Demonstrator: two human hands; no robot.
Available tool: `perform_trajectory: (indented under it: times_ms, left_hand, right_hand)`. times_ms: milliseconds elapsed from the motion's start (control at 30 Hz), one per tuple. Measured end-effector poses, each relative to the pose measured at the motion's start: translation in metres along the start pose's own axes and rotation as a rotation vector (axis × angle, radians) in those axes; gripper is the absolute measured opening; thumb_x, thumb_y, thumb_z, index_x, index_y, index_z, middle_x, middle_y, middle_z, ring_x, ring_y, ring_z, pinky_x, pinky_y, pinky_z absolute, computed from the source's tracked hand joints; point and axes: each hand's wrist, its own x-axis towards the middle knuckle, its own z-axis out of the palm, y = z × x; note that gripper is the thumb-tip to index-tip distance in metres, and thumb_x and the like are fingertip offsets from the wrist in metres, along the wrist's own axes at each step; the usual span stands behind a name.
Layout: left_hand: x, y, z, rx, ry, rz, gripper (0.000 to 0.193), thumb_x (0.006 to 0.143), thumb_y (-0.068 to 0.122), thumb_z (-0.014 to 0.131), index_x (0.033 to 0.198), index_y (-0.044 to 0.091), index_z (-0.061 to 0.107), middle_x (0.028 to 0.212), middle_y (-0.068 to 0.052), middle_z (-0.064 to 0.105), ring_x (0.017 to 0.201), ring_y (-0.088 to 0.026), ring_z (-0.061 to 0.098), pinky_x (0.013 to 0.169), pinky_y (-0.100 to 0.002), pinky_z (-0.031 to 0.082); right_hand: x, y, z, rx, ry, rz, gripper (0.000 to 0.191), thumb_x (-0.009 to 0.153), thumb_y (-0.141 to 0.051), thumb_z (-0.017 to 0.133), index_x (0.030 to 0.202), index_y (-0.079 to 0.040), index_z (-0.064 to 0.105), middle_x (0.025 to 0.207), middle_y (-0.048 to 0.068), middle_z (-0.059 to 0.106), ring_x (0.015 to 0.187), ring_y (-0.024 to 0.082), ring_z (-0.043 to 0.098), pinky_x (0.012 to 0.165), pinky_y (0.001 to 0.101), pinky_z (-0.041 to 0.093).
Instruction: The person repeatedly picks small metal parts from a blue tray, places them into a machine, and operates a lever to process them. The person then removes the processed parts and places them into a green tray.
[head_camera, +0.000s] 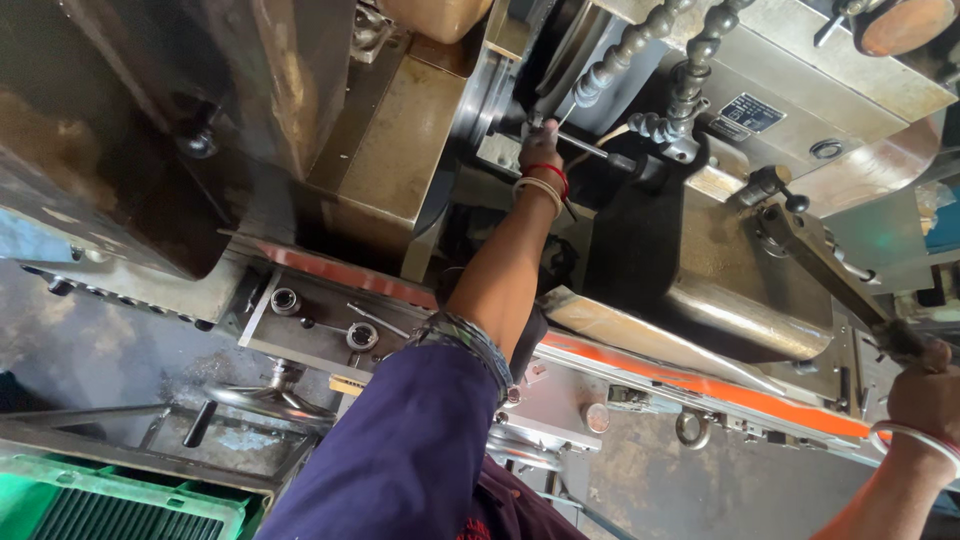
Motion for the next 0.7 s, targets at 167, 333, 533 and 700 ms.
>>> perform_trajectory:
  times_ms: [167,333,533,700]
  left_hand:
    - [-0.007,0.005,0.002,-0.513,-0.115,-0.062,0.033,0.093,0.037,0.067,0.103,0.006,0.069,0.071,0.0,0.058,0.054,-0.014,0.048,0.048,-0.033,0.039]
    - [-0.015,0.012,0.007,-0.485,-0.008,-0.323,0.031,0.103,0.036,0.058,0.089,0.008,0.059,0.068,-0.004,0.057,0.049,-0.017,0.048,0.046,-0.033,0.039]
    - [-0.025,0.007,-0.014,-0.626,0.027,-0.545,0.003,0.102,0.022,0.055,0.103,0.021,0.053,0.08,-0.007,0.072,0.048,-0.015,0.043,0.047,-0.032,0.034]
    - [-0.032,0.005,-0.024,-0.388,-0.075,-0.489,0.017,0.099,0.023,0.061,0.102,0.007,0.064,0.086,-0.006,0.07,0.055,-0.023,0.054,0.05,-0.037,0.042]
  right_hand:
    - [-0.034,-0.019,-0.033,-0.006,0.042,0.038,0.051,0.114,-0.034,0.043,0.085,-0.006,0.074,0.06,0.015,0.065,0.056,0.03,0.066,0.052,0.0391,0.049]
    - [-0.034,-0.028,-0.033,-0.101,-0.013,0.07,0.057,0.115,-0.037,0.041,0.082,-0.005,0.076,0.061,0.015,0.067,0.056,0.029,0.068,0.046,0.0385,0.047]
    - [0.004,-0.006,-0.004,0.199,-0.173,-0.002,0.056,0.115,-0.035,0.041,0.082,-0.004,0.075,0.061,0.015,0.066,0.056,0.029,0.067,0.048,0.0389,0.047]
    - [0.006,-0.01,0.003,0.224,-0.197,-0.003,0.054,0.114,-0.033,0.042,0.082,-0.003,0.074,0.061,0.015,0.064,0.056,0.029,0.066,0.049,0.0392,0.047]
